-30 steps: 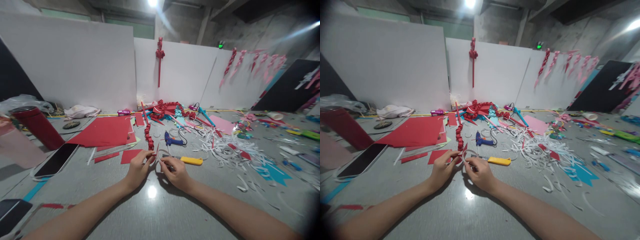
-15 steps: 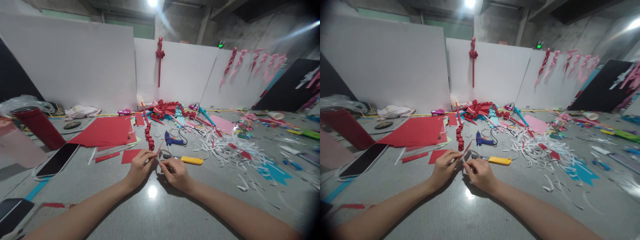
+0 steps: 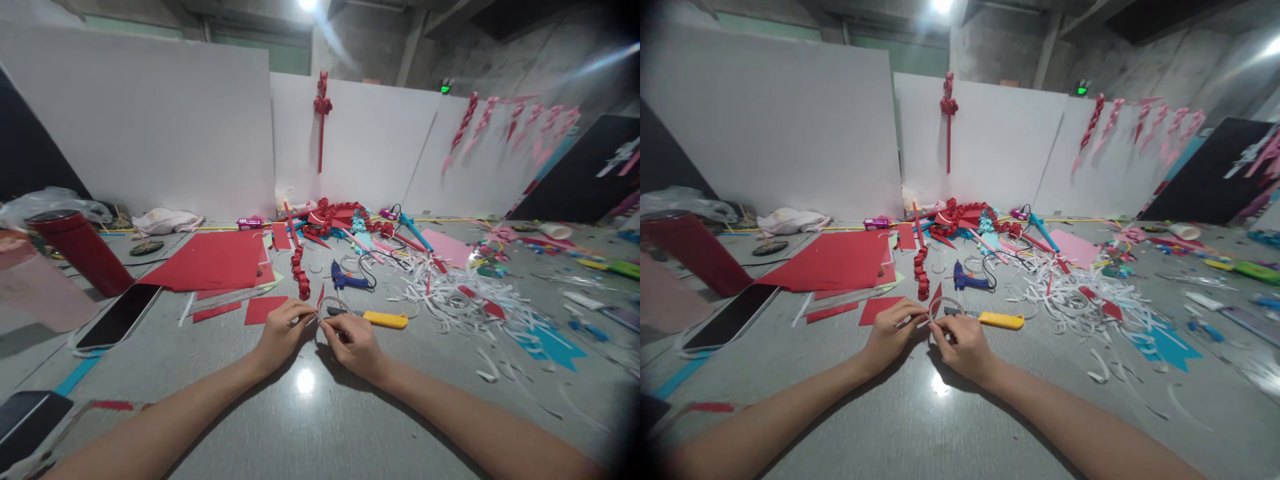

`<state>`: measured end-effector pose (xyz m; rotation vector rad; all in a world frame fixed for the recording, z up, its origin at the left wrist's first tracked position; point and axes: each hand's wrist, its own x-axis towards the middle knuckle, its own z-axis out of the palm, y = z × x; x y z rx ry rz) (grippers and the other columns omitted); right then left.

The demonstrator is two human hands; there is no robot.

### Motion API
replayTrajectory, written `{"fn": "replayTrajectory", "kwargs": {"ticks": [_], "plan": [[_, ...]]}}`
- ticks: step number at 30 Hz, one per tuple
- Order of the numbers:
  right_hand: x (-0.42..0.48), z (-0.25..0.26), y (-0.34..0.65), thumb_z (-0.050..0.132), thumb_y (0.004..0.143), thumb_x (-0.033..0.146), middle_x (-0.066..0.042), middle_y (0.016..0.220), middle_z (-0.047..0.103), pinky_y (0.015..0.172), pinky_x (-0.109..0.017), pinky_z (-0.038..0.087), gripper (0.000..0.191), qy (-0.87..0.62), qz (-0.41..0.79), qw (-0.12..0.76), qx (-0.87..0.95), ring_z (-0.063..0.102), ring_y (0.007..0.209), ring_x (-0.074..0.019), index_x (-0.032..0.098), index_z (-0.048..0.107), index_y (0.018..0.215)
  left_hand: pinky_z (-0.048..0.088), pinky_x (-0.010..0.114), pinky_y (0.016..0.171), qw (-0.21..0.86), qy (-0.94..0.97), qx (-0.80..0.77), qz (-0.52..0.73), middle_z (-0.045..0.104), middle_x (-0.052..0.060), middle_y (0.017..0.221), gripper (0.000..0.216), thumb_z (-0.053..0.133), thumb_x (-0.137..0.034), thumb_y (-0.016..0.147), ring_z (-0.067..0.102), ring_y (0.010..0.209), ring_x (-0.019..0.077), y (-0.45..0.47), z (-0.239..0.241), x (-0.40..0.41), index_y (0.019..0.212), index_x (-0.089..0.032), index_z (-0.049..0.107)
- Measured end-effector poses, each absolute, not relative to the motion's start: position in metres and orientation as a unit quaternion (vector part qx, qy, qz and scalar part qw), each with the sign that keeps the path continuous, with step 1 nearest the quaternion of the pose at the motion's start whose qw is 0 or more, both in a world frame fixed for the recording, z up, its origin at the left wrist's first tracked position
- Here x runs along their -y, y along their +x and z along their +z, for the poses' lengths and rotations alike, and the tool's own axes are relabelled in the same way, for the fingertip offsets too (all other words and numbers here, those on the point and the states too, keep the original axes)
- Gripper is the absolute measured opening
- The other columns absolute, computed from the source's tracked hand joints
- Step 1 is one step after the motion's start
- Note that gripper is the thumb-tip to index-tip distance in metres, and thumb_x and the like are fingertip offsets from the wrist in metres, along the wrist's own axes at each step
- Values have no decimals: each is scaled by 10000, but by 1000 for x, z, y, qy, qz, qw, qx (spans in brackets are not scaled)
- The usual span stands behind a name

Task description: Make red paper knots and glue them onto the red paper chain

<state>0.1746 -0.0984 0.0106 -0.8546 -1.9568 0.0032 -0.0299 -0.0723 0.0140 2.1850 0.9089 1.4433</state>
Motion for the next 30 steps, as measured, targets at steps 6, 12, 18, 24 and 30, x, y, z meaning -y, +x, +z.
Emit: {"fn": "replayTrajectory", "kwargs": {"ticks": [6, 12, 18, 24, 30], "plan": [[97, 11, 175, 630, 992, 231, -45, 745, 744, 645, -316, 495, 119, -359, 14, 484, 798, 675, 636, -174, 199, 713, 913, 574, 335, 810, 179, 776, -317, 515, 747, 64, 948, 120, 634, -222, 994, 702, 894, 195, -28, 17, 74, 993, -203, 753], [95, 11, 175, 635, 989, 233, -43, 741, 743, 640, -313, 487, 129, -360, 7, 491, 793, 671, 630, -173, 198, 714, 894, 570, 324, 811, 172, 779, -307, 518, 736, 70, 955, 125, 620, -208, 998, 693, 900, 192, -27, 18, 76, 1015, -193, 743], [93, 7, 178, 648, 984, 239, -42, 744, 745, 652, -322, 489, 123, -367, -7, 490, 791, 669, 639, -176, 203, 728, 896, 578, 340, 834, 183, 784, -298, 512, 744, 87, 970, 157, 588, -211, 1011, 696, 919, 200, -26, 18, 77, 1016, -191, 744], [91, 6, 179, 666, 980, 262, -38, 711, 738, 645, -322, 483, 147, -377, -9, 491, 785, 656, 616, -172, 207, 729, 860, 577, 347, 833, 182, 785, -293, 515, 752, 96, 964, 153, 597, -227, 1010, 700, 915, 204, -26, 18, 77, 1010, -184, 744], [92, 9, 179, 657, 986, 261, -33, 701, 731, 639, -324, 474, 160, -373, -7, 492, 787, 652, 608, -175, 212, 723, 848, 571, 341, 844, 191, 785, -293, 511, 750, 89, 970, 146, 599, -203, 1005, 700, 924, 200, -26, 17, 77, 1012, -188, 744]]}}
